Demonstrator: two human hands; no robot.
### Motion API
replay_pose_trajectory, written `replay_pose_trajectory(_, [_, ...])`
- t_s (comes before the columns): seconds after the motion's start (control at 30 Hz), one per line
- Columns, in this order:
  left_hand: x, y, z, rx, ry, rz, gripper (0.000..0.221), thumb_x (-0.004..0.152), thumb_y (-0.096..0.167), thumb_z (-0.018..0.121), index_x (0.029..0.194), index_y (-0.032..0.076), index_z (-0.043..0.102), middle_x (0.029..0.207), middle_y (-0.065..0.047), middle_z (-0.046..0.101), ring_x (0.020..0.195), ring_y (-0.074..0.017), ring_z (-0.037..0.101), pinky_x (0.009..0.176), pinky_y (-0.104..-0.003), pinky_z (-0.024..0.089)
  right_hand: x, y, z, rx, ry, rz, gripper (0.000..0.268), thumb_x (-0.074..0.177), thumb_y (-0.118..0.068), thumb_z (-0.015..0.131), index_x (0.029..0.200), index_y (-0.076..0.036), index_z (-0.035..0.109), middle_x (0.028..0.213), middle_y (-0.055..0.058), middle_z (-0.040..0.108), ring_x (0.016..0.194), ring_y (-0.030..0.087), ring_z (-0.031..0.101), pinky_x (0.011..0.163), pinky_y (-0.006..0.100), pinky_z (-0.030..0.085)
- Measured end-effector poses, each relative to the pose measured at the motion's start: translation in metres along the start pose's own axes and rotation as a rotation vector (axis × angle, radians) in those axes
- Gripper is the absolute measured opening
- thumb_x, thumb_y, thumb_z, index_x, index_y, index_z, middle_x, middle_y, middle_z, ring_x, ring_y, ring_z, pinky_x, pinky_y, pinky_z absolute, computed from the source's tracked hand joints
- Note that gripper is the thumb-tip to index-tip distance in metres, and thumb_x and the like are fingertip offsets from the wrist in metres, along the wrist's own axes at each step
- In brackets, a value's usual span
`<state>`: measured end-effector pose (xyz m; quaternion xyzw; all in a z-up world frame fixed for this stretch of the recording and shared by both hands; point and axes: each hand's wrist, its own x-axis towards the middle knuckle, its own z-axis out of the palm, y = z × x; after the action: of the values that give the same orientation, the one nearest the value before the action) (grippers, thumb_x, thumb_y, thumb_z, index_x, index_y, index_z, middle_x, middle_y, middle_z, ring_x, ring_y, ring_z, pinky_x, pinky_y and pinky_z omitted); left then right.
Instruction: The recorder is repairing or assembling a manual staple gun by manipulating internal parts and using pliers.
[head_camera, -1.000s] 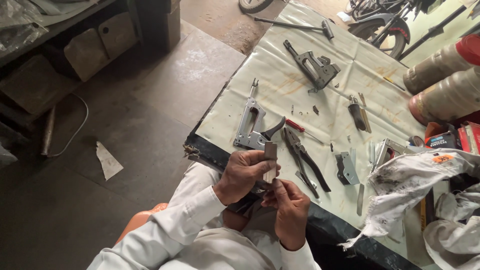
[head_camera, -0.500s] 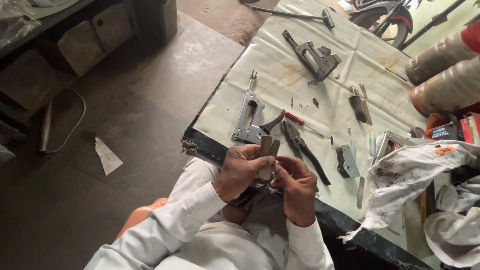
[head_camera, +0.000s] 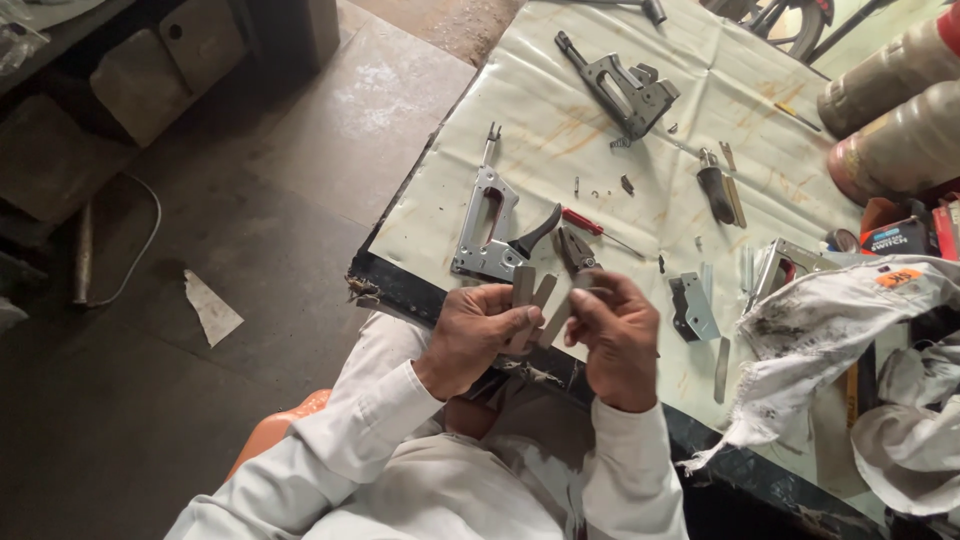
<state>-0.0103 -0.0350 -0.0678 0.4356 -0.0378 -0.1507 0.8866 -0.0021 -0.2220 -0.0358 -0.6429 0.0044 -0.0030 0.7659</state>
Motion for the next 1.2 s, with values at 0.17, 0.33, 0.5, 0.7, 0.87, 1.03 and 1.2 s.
replay_pose_trajectory(0.17, [0.003,0.002,0.001,0.014,0.058,-0.065,0.022,0.097,0.012,0.069,0.11,-0.005,0.072,0.095,-0.008,0.077,0.083,-0.0145,0.075,0.072,-0.028,0.064,-0.004,-0.01,-0.014,0.256,0.14,-0.016,0.033,0.092,0.002,0.065,0.124,0.005,0.06,0.09,0.009,0.071,0.076,0.02,0.075,0.064,0.034,0.065])
replay_pose_trajectory(0.33, [0.008,-0.002,0.008,-0.012,0.041,-0.031,0.025,0.1,0.016,0.064,0.114,-0.003,0.071,0.1,-0.007,0.077,0.085,-0.0118,0.075,0.073,-0.027,0.064,-0.023,0.002,0.009,0.176,0.25,-0.07,0.013,0.094,0.0,0.066,0.105,0.003,0.059,0.085,0.014,0.073,0.074,0.022,0.076,0.06,0.035,0.064])
replay_pose_trajectory(0.5, [0.01,-0.016,0.008,-0.029,0.039,0.099,0.026,0.104,0.016,0.064,0.118,-0.005,0.071,0.099,-0.009,0.076,0.08,-0.0099,0.068,0.069,-0.025,0.058,-0.036,0.018,0.031,-0.256,0.251,-0.114,0.013,0.097,-0.008,0.072,0.094,0.004,0.066,0.074,0.01,0.072,0.058,0.015,0.064,0.052,0.025,0.051])
replay_pose_trajectory(0.7, [0.009,-0.016,0.016,0.023,0.086,0.154,0.025,0.103,0.014,0.062,0.115,-0.007,0.072,0.1,-0.01,0.077,0.086,-0.0089,0.069,0.074,-0.023,0.059,-0.048,0.014,0.046,-0.645,0.21,-0.149,0.025,0.101,-0.019,0.07,0.09,0.003,0.073,0.067,0.011,0.072,0.057,0.013,0.064,0.053,0.027,0.051])
replay_pose_trajectory(0.87, [0.006,-0.014,0.027,-0.09,0.154,0.088,0.026,0.101,0.012,0.062,0.116,-0.005,0.073,0.103,-0.006,0.078,0.085,-0.0068,0.067,0.075,-0.022,0.057,-0.056,0.006,0.06,-1.065,0.224,-0.586,0.04,0.09,-0.017,0.072,0.124,0.003,0.067,0.091,0.022,0.073,0.073,0.032,0.074,0.061,0.04,0.057])
replay_pose_trajectory(1.03, [0.007,-0.025,0.022,0.027,0.112,0.102,0.028,0.105,0.014,0.065,0.12,-0.007,0.075,0.1,-0.006,0.074,0.084,-0.007,0.063,0.072,-0.022,0.053,-0.053,0.015,0.046,-1.129,0.214,-0.517,0.042,0.089,-0.015,0.074,0.126,0.001,0.067,0.09,0.021,0.074,0.075,0.034,0.073,0.064,0.042,0.057])
replay_pose_trajectory(1.2, [0.014,-0.006,0.005,0.006,-0.085,0.0,0.036,0.101,0.015,0.064,0.131,-0.006,0.066,0.114,-0.008,0.076,0.094,-0.0086,0.069,0.079,-0.022,0.057,-0.048,0.016,0.018,-0.753,0.135,-0.302,0.031,0.094,-0.01,0.069,0.122,0.002,0.072,0.088,0.011,0.08,0.074,0.016,0.077,0.067,0.031,0.059])
